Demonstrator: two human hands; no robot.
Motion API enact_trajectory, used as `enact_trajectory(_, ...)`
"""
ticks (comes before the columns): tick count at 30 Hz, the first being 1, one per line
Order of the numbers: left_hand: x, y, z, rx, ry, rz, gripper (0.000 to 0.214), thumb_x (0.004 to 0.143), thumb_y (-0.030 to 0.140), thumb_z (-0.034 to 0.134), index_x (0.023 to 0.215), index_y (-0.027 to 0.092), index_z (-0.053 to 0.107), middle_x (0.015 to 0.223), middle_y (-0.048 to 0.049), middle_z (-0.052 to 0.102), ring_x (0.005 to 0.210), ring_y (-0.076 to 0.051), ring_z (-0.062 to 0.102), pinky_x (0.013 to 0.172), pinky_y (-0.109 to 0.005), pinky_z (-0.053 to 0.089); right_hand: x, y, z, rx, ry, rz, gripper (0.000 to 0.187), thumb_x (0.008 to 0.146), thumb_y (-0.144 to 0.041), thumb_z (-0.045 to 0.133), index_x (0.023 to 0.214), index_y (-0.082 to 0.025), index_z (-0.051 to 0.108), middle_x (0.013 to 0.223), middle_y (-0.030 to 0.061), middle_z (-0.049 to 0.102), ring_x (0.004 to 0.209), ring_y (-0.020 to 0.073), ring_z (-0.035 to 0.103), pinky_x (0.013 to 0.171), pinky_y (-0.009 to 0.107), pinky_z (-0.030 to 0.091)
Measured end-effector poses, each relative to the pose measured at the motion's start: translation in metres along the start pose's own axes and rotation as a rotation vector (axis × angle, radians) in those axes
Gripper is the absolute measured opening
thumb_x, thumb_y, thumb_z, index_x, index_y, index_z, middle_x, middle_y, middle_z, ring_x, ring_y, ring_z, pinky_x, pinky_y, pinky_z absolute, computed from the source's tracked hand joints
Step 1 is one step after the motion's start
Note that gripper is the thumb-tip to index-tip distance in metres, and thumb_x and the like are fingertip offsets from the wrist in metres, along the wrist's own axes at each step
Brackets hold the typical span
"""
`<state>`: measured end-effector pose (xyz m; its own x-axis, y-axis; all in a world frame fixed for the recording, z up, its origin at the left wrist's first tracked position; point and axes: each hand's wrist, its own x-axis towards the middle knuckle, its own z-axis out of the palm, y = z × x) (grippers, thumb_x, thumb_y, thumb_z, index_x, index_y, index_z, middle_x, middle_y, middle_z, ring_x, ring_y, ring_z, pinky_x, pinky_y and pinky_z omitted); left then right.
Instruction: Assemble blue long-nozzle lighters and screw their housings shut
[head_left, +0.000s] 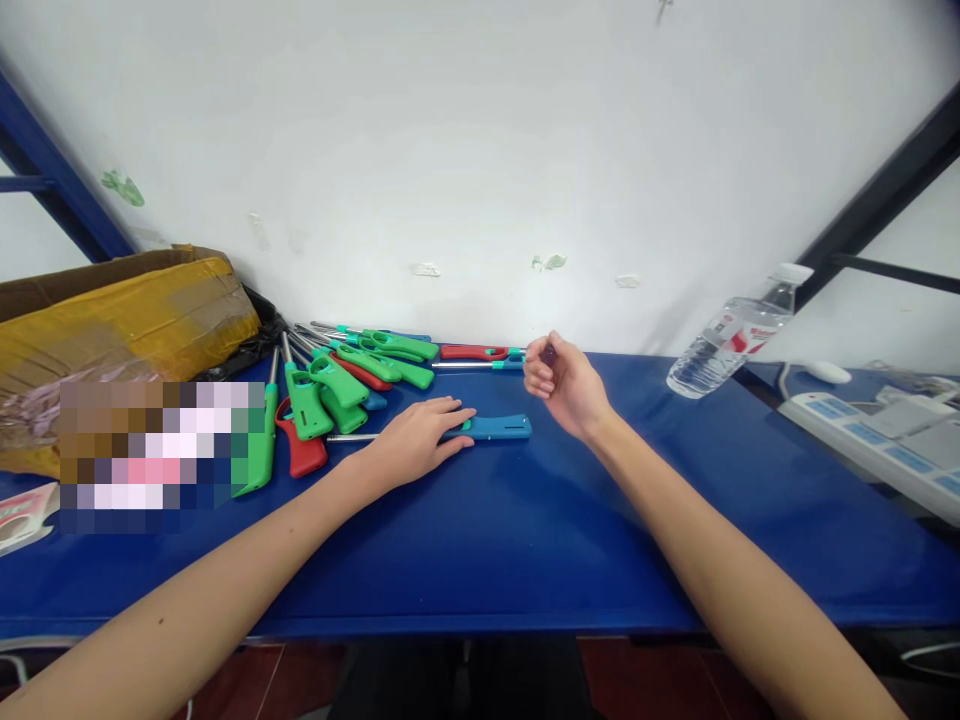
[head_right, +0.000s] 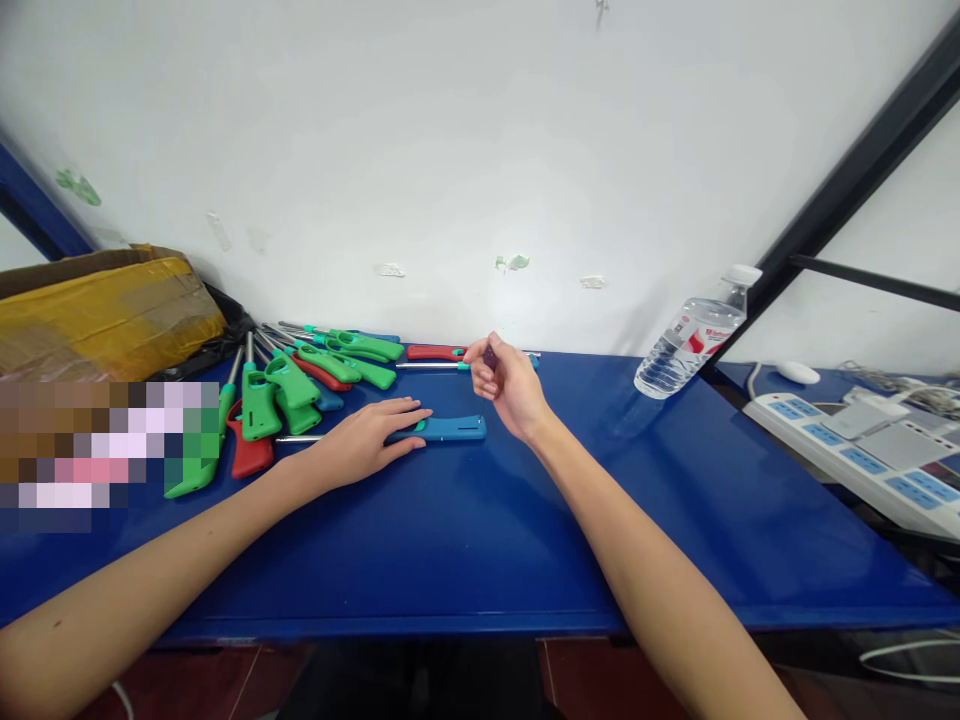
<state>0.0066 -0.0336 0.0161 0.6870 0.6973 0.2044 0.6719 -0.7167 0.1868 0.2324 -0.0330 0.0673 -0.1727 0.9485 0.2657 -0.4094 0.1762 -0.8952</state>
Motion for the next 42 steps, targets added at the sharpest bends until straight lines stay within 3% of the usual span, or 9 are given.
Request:
enact_trajectory(5,0.000,0.000,0.000,-0.010,0.002,-0.001,0.047,0.096,0.043,0.049,0.137,0.020,0.053,0.140,-0.0146,0.053,0.130,-0.029,0.049,0.108,-0.044,0.041,-0.002,0.003,0.001,-0.042,-0.011,-0.063,0.032,0.080,-0.049,0.069,0.072,-0.018,0.066,0.057,-0.0043,0.042,0.047,0.0071,0.037,0.043,0.021,0.032)
enact_trajectory(11,0.000,-0.001,0.002,-0.042,0.029,0.003,0.048,0.096,0.046,0.048,0.135,0.020,0.055,0.139,-0.0147,0.054,0.130,-0.030,0.050,0.107,-0.045,0.041,-0.004,0.005,0.002,-0.082,-0.006,-0.087,0.031,0.070,-0.045,0.079,0.068,-0.020,0.060,0.084,0.0027,0.065,0.079,0.0159,0.063,0.066,0.027,0.049)
enact_trajectory(15,0.000,-0.001,0.002,-0.036,0.024,0.007,0.047,0.095,0.045,0.049,0.135,0.020,0.055,0.139,-0.0151,0.053,0.130,-0.030,0.050,0.107,-0.045,0.041,-0.004,0.006,0.003,-0.018,-0.057,-0.024,0.035,0.075,-0.047,0.075,0.070,-0.021,0.052,0.053,-0.0072,0.044,0.046,0.0077,0.041,0.047,0.021,0.037)
enact_trajectory(19,-0.001,-0.001,0.002,-0.032,0.018,-0.007,0.047,0.095,0.045,0.050,0.135,0.021,0.055,0.139,-0.0146,0.053,0.130,-0.030,0.049,0.107,-0.045,0.041,-0.001,0.005,0.005,0.016,-0.055,0.023,0.040,0.083,-0.059,0.060,0.074,-0.020,0.060,0.051,-0.0086,0.027,0.042,0.0070,0.020,0.040,0.021,0.027)
enact_trajectory(24,0.000,-0.001,0.002,-0.047,0.027,-0.007,0.048,0.095,0.048,0.049,0.135,0.022,0.055,0.139,-0.0139,0.053,0.129,-0.030,0.050,0.107,-0.045,0.041,0.000,0.006,0.001,-0.046,-0.025,-0.015,0.035,0.082,-0.054,0.065,0.077,-0.019,0.066,0.059,-0.0043,0.043,0.050,0.0086,0.040,0.049,0.023,0.039)
enact_trajectory(29,0.000,-0.001,0.001,-0.045,0.030,-0.003,0.049,0.095,0.048,0.048,0.135,0.020,0.056,0.138,-0.0154,0.054,0.128,-0.031,0.051,0.106,-0.046,0.042,-0.002,0.009,0.001,-0.069,0.021,-0.075,0.028,0.071,-0.040,0.079,0.075,-0.020,0.061,0.083,0.0020,0.066,0.078,0.0143,0.062,0.068,0.026,0.048)
enact_trajectory(32,0.000,-0.001,0.002,-0.023,0.023,-0.004,0.048,0.095,0.046,0.049,0.136,0.022,0.055,0.139,-0.0145,0.053,0.129,-0.030,0.050,0.106,-0.045,0.042,-0.004,0.006,0.004,-0.004,-0.033,-0.044,0.028,0.072,-0.037,0.079,0.074,-0.021,0.056,0.069,-0.0028,0.060,0.061,0.0106,0.056,0.059,0.024,0.045)
enact_trajectory(36,0.000,0.001,0.001,0.003,0.002,-0.016,0.047,0.095,0.045,0.050,0.136,0.022,0.054,0.139,-0.0139,0.053,0.130,-0.029,0.049,0.107,-0.043,0.041,-0.004,0.001,0.005,0.061,-0.094,0.038,0.031,0.080,-0.046,0.070,0.071,-0.021,0.055,0.054,-0.0082,0.035,0.043,0.0063,0.027,0.045,0.021,0.031)
enact_trajectory(42,0.000,0.003,-0.001,0.013,0.002,-0.027,0.047,0.095,0.045,0.049,0.136,0.022,0.054,0.139,-0.0128,0.054,0.130,-0.029,0.049,0.107,-0.043,0.042,0.000,-0.002,-0.001,-0.104,-0.056,0.059,0.037,0.081,-0.055,0.066,0.074,-0.018,0.063,0.060,-0.0036,0.045,0.052,0.0092,0.041,0.050,0.024,0.039)
